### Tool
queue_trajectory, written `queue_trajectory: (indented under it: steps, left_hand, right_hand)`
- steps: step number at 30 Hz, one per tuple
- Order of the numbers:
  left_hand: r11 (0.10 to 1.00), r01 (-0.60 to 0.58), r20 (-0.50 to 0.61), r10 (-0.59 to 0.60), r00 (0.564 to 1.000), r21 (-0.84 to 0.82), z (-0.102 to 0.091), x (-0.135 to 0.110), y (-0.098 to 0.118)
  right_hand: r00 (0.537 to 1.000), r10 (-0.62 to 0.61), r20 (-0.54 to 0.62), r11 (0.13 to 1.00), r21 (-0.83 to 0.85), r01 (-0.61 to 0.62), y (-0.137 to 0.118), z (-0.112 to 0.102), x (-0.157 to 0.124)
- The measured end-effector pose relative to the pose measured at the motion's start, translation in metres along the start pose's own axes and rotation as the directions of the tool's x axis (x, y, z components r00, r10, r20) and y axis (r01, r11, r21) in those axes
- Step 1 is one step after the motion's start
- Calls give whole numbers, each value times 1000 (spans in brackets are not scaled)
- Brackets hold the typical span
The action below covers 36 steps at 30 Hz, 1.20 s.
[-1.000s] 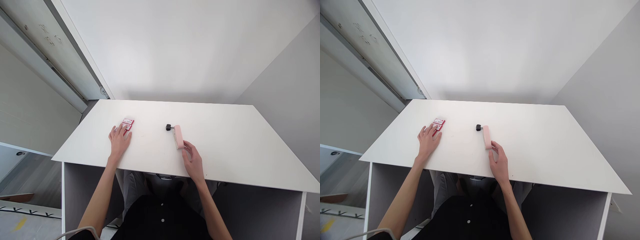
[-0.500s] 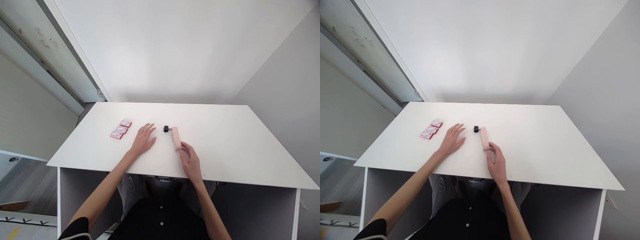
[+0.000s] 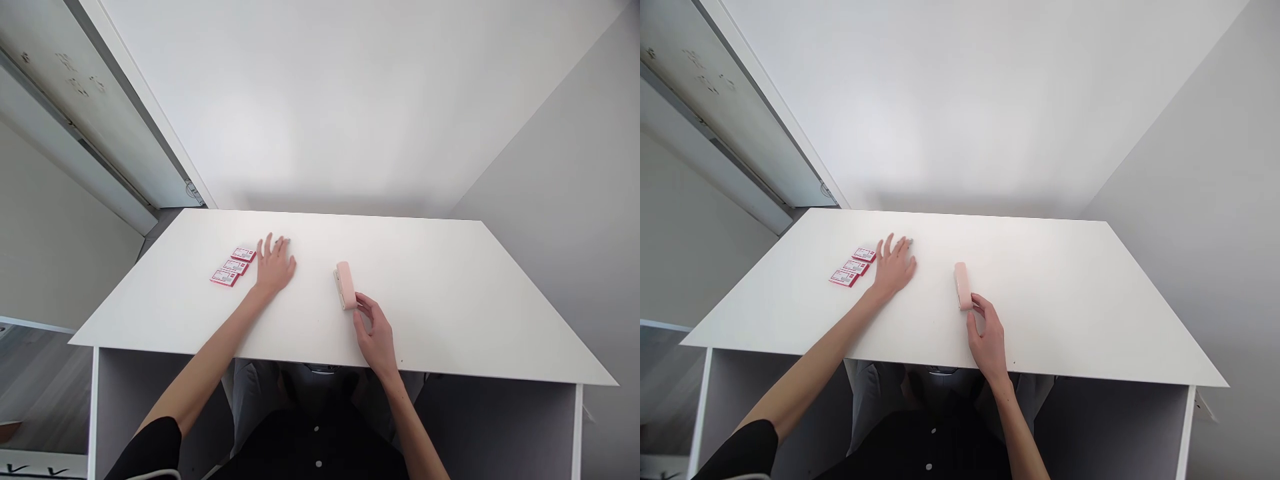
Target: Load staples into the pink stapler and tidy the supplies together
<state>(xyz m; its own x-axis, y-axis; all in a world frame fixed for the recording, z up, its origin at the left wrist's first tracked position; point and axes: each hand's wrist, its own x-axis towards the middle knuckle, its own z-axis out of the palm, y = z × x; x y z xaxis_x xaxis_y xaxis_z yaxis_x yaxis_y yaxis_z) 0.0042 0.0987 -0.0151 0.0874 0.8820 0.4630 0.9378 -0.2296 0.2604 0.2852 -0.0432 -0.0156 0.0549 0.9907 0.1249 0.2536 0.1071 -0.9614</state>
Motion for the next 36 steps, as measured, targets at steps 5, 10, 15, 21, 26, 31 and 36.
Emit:
queue_trajectory:
  steps: [5, 10, 15, 21, 26, 31, 36]
  left_hand:
    - [976, 213, -132, -207, 969, 35, -4, -2, -21]
    - [964, 261, -143, -253, 957, 44, -5, -8, -16]
    - [998, 56, -29, -56, 998, -10, -11, -20, -4]
    - [994, -97, 42, 99, 994, -58, -17, -37, 15]
    - [974, -201, 87, 211, 974, -107, -20, -47, 31]
    - [946, -279, 119, 300, 947, -166, -23, -54, 39]
    - [906, -309, 135, 358, 924, -291, -31, -63, 44]
  right_hand:
    - [1000, 3, 0, 1000, -11, -3, -1, 0, 0]
    - [1000, 9, -5, 1000, -27, -9, -2, 0, -1]
    - [998, 56, -9, 997, -45, -56, -5, 4, 5]
    - [999, 20, -32, 984, -179, -25, -10, 17, 19]
    - [997, -33, -63, 970, -243, 16, -8, 22, 18]
    - [999, -9, -46, 970, -245, -3, -4, 20, 14]
    - [1000, -25, 13, 957, -290, 28, -1, 18, 12]
